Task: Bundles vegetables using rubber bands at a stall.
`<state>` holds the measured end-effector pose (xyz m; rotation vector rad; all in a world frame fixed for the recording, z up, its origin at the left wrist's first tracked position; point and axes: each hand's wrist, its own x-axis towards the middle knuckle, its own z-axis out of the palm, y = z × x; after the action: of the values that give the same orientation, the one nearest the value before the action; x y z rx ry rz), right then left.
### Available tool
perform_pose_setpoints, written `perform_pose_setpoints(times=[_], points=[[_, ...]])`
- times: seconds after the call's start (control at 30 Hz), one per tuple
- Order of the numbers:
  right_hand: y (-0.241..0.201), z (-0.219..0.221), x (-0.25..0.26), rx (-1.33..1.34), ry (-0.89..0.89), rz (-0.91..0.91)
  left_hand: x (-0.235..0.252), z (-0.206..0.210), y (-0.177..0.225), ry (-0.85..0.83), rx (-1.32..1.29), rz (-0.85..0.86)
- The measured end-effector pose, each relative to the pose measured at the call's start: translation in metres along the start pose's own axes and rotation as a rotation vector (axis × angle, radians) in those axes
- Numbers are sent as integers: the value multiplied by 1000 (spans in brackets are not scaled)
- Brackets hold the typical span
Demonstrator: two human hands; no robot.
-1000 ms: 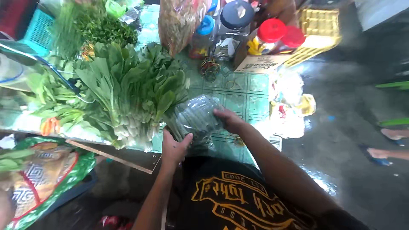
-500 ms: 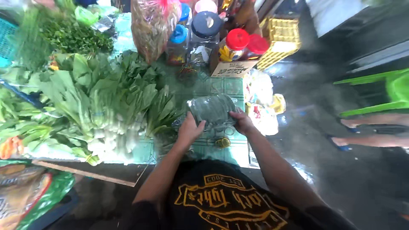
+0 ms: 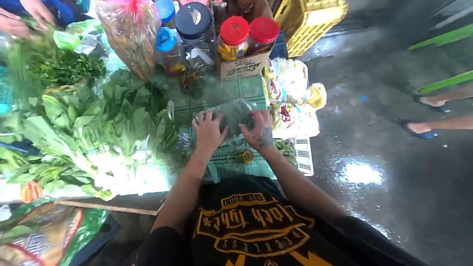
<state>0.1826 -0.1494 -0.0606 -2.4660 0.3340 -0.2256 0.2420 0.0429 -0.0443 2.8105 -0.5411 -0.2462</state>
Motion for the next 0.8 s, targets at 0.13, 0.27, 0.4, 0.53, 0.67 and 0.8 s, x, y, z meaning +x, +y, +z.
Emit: perform_pose_setpoints(times=[0.13, 0.27, 0.4, 0.53, 0.67, 0.8], points=[[-5, 8, 4, -26, -69, -102, 9, -5, 4, -71, 9, 19], [1, 8, 0, -190, -270, -273, 7, -5, -20, -92, -47, 177], [19, 16, -5, -217, -140, -528, -12, 9, -21, -65, -7, 274], [21, 28, -5, -192, -59, -675, -35, 46, -18, 263, -77, 379], [19, 31, -11, -199, -109, -594, -38, 59, -12, 347, -29, 431], [6, 20, -7, -243, -149, -523, -30, 60, -5, 421, 61, 427]])
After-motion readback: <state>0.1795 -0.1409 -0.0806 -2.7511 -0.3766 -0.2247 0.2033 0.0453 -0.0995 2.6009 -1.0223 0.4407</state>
